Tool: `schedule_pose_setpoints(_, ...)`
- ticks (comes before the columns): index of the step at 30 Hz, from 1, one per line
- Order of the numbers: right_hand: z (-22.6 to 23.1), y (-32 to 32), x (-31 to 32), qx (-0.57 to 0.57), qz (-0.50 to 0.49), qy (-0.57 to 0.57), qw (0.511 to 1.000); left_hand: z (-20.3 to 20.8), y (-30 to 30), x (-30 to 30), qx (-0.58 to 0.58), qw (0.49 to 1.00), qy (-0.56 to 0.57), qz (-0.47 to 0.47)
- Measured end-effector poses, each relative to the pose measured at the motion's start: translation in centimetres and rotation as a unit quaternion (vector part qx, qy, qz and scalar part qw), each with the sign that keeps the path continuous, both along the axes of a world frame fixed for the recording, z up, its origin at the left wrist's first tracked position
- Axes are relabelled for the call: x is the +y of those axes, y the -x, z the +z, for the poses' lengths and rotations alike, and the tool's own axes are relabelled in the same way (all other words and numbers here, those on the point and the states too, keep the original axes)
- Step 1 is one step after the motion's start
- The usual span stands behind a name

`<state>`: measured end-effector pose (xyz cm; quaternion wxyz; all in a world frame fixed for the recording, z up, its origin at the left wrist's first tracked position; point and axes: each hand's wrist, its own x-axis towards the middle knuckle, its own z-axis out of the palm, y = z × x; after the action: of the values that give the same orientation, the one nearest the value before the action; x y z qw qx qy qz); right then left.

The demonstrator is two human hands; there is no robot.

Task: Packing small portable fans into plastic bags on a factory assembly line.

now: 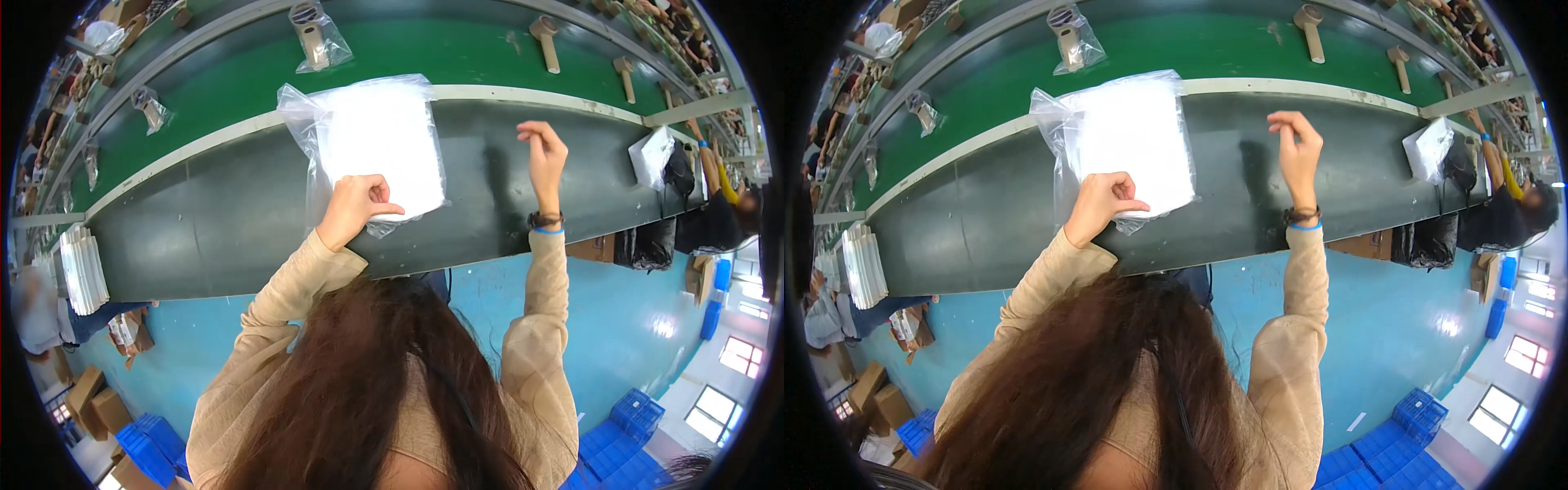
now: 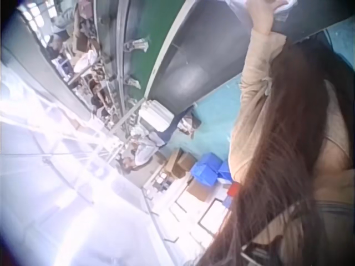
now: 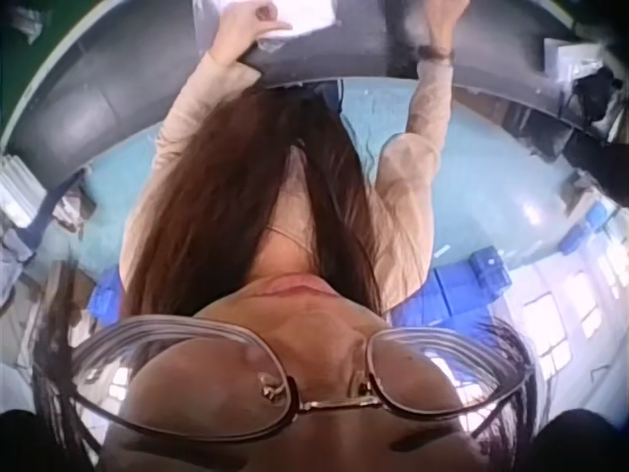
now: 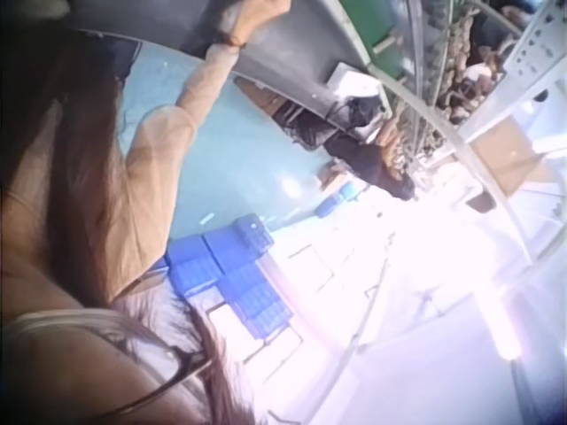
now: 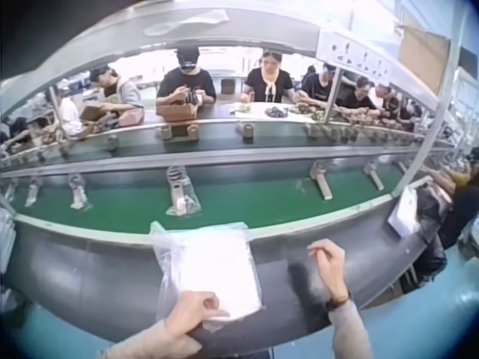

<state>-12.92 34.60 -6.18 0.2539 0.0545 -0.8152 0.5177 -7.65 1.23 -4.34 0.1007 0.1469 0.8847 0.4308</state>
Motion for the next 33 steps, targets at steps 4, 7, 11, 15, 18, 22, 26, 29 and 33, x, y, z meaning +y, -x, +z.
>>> schedule_pose_setpoints(4,-1.4,7.0,4.0,-0.013,-0.038,0.064,0.997,-1.3,0.6,-0.5,-0.088,0.996,-0.029,-0.005)
schedule_pose_setpoints(7,-1.8,13.8,7.6,-0.01,-0.14,-0.078,0.987,-1.0,0.4,-0.6,-0.166,0.984,-0.066,-0.01)
schedule_pose_setpoints(11,-1.8,23.6,8.2,-0.076,-0.315,-0.271,0.907,-2.8,0.0,-1.2,-0.218,0.959,-0.18,-0.027)
schedule_pose_setpoints(15,-2.1,29.4,10.2,-0.232,-0.312,-0.335,0.858,-2.3,0.4,-0.5,-0.209,0.964,-0.16,-0.033)
schedule_pose_setpoints(18,-1.9,30.9,11.4,-0.225,-0.263,-0.378,0.859,-1.6,0.3,0.1,-0.182,0.977,-0.113,0.001)
schedule_pose_setpoints(22,3.2,26.8,10.2,-0.129,-0.178,-0.386,0.896,-2.5,0.4,-0.1,-0.156,0.977,-0.145,0.015)
schedule_pose_setpoints(26,7.5,14.1,8.9,-0.071,-0.142,-0.247,0.956,-2.9,1.1,-0.1,-0.217,0.955,-0.201,-0.028)
schedule_pose_setpoints(29,6.0,5.2,6.4,-0.013,-0.104,-0.085,0.991,-4.1,1.7,-0.9,-0.244,0.931,-0.269,-0.037)
schedule_pose_setpoints(33,3.9,-7.0,1.1,-0.103,-0.118,0.177,0.972,-5.0,1.5,-1.7,-0.195,0.942,-0.268,-0.056)
